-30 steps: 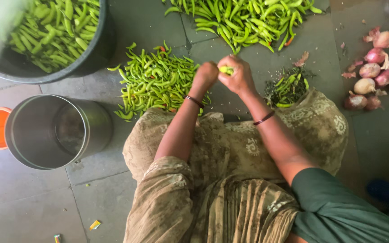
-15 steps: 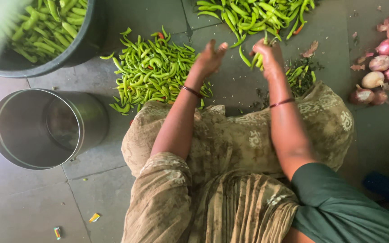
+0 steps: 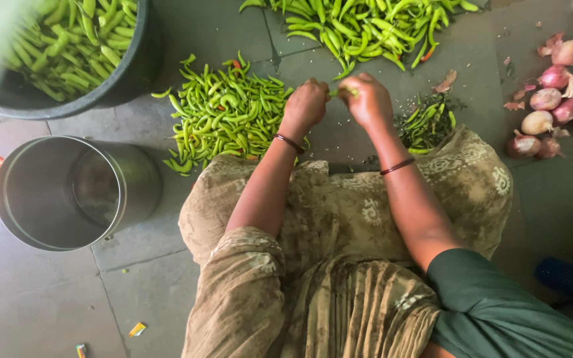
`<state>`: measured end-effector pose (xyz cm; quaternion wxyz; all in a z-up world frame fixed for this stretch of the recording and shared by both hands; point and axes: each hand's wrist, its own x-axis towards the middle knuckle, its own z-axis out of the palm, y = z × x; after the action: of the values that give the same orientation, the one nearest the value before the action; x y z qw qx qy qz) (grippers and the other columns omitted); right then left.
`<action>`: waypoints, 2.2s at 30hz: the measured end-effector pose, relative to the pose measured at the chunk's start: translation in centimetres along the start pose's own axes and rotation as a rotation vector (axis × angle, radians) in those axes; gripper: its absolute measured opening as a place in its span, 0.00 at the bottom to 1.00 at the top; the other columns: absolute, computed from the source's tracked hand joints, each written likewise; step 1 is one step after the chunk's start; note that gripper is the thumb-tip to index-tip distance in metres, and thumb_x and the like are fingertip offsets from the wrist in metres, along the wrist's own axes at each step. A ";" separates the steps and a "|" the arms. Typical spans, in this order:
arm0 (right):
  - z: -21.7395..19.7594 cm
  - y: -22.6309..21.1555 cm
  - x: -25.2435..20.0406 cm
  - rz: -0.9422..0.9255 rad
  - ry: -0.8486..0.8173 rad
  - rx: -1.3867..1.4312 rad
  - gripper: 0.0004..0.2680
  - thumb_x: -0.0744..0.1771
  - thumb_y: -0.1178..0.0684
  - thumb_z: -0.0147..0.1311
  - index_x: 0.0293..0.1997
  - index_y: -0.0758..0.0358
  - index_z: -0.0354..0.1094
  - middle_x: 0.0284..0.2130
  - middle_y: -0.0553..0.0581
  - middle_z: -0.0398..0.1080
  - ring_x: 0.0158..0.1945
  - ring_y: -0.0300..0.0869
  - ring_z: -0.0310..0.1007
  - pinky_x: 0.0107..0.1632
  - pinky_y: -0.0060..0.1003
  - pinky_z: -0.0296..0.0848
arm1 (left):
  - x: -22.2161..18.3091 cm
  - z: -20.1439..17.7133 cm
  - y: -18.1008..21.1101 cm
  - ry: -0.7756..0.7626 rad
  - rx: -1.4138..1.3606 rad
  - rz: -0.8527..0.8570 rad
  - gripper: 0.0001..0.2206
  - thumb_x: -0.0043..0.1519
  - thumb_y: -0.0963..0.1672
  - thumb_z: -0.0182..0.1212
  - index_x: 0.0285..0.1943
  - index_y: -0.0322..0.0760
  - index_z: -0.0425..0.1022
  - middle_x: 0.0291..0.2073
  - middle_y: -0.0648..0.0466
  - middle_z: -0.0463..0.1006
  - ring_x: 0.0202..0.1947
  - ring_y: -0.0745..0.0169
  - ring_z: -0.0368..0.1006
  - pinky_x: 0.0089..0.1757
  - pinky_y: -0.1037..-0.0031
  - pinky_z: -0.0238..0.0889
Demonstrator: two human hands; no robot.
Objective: The person sits on the floor and repeatedly picks up green chilies, removes the stems by hand, and places the trimmed chilies into a pile on the floor. The person handles the chilies one at a time, separating the stems from the fruit.
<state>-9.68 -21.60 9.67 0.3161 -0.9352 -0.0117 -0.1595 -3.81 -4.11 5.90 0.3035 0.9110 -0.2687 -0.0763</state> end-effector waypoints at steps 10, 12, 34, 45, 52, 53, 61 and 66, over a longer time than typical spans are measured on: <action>3.4 -0.2 -1.0 0.344 -0.060 0.599 0.04 0.66 0.57 0.64 0.37 0.59 0.71 0.31 0.48 0.73 0.33 0.33 0.70 0.36 0.30 0.71 | 2.4 3.8 -4.0 -0.142 -0.170 -0.169 0.07 0.53 0.43 0.64 0.36 0.37 0.82 0.30 0.40 0.82 0.33 0.41 0.79 0.38 0.58 0.73; 4.4 -0.3 -0.3 0.211 -0.086 0.429 0.06 0.66 0.56 0.66 0.35 0.60 0.70 0.28 0.48 0.73 0.32 0.32 0.70 0.36 0.29 0.70 | 2.3 4.4 -5.2 -0.139 0.030 -0.292 0.08 0.55 0.45 0.66 0.34 0.34 0.82 0.34 0.38 0.81 0.36 0.39 0.78 0.37 0.57 0.72; 5.6 4.0 9.9 0.296 0.019 -0.026 0.04 0.66 0.58 0.59 0.42 0.59 0.70 0.32 0.63 0.76 0.34 0.56 0.78 0.37 0.48 0.75 | 2.3 0.9 -11.3 0.256 0.103 -0.708 0.23 0.56 0.44 0.58 0.56 0.17 0.69 0.44 0.32 0.77 0.43 0.35 0.78 0.44 0.57 0.71; 6.1 13.8 4.7 0.583 -0.169 -0.253 0.09 0.61 0.59 0.63 0.43 0.64 0.72 0.33 0.68 0.75 0.36 0.59 0.75 0.40 0.52 0.72 | 2.6 -1.4 -7.1 0.236 -0.169 -0.397 0.12 0.62 0.45 0.62 0.50 0.32 0.77 0.47 0.34 0.78 0.50 0.30 0.75 0.50 0.53 0.71; 0.2 5.5 3.5 0.883 -0.060 1.117 0.07 0.63 0.58 0.66 0.41 0.61 0.73 0.32 0.54 0.76 0.33 0.40 0.77 0.35 0.34 0.75 | 2.0 -1.4 0.1 0.435 -0.093 0.363 0.16 0.46 0.46 0.65 0.42 0.37 0.82 0.43 0.37 0.80 0.42 0.30 0.75 0.41 0.49 0.70; 0.1 4.1 3.0 0.948 -0.076 1.303 0.07 0.63 0.58 0.65 0.41 0.60 0.73 0.32 0.54 0.75 0.32 0.41 0.77 0.34 0.35 0.75 | 1.7 -1.3 1.0 0.323 -0.139 0.327 0.12 0.52 0.46 0.64 0.42 0.36 0.81 0.42 0.40 0.81 0.42 0.33 0.76 0.43 0.50 0.70; -1.4 0.4 2.4 0.317 0.062 1.118 0.07 0.63 0.61 0.64 0.35 0.58 0.66 0.32 0.57 0.74 0.36 0.43 0.77 0.40 0.38 0.79 | 0.6 -1.1 -1.1 -0.093 0.155 -0.302 0.08 0.62 0.44 0.58 0.41 0.38 0.82 0.36 0.43 0.83 0.38 0.42 0.82 0.38 0.56 0.76; -1.6 7.0 3.0 0.425 0.072 0.464 0.07 0.63 0.57 0.67 0.41 0.58 0.72 0.31 0.59 0.76 0.33 0.45 0.77 0.39 0.42 0.78 | 0.2 -2.7 -3.6 0.156 0.303 -0.484 0.21 0.47 0.46 0.67 0.49 0.32 0.78 0.46 0.42 0.80 0.44 0.40 0.77 0.41 0.53 0.70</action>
<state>-6.48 -28.39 7.65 0.5473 -0.8134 0.1591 -0.1161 -1.22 -0.39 5.93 0.1567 0.9866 -0.0276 -0.0355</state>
